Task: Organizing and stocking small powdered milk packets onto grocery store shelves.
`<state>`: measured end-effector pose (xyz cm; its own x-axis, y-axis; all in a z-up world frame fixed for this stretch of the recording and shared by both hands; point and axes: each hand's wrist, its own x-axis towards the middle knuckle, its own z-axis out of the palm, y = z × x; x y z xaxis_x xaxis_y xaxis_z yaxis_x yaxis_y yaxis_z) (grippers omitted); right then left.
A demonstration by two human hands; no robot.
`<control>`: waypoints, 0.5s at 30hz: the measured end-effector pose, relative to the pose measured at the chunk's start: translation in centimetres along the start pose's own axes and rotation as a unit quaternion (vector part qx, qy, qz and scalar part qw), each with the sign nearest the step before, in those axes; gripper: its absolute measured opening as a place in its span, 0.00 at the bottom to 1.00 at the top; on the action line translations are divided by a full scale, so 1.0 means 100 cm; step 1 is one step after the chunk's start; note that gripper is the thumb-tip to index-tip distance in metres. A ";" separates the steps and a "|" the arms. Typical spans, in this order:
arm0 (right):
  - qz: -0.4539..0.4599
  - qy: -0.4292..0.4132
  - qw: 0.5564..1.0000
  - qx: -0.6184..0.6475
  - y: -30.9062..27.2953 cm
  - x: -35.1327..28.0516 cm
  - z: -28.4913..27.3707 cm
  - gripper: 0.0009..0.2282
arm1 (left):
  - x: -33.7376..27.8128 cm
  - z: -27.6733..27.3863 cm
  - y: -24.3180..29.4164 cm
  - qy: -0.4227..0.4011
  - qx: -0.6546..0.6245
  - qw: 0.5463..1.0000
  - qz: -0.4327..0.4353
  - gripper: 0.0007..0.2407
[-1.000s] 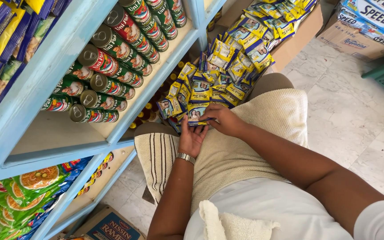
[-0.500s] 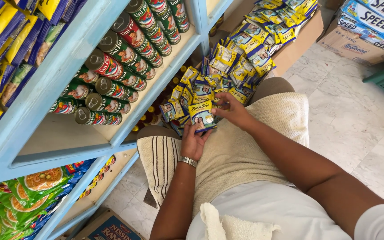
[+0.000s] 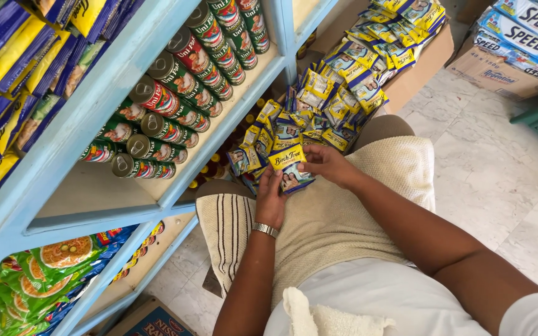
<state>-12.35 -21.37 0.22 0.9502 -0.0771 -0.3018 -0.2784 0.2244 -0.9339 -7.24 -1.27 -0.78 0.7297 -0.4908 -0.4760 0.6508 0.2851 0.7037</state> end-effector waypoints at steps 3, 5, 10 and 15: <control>0.000 0.004 1.000 -0.013 0.006 0.000 0.000 0.20 | -0.001 -0.001 0.000 -0.007 0.003 1.000 0.027 0.19; 0.002 0.010 1.000 -0.024 0.004 -0.001 0.003 0.20 | 0.002 -0.006 -0.004 -0.013 0.020 0.999 0.037 0.20; 0.055 -0.002 0.998 -0.024 -0.005 -0.005 0.010 0.23 | 0.001 -0.005 0.001 0.056 -0.010 0.998 0.031 0.18; 0.062 -0.039 0.997 0.020 0.008 -0.002 0.009 0.22 | 0.004 -0.006 0.006 0.079 -0.026 0.995 0.055 0.18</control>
<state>-12.65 -20.28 -0.31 0.9174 0.0300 -0.3967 -0.3899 0.2663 -0.8815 -6.42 -0.82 -0.81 0.8187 -0.3202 -0.4766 0.5715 0.3745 0.7302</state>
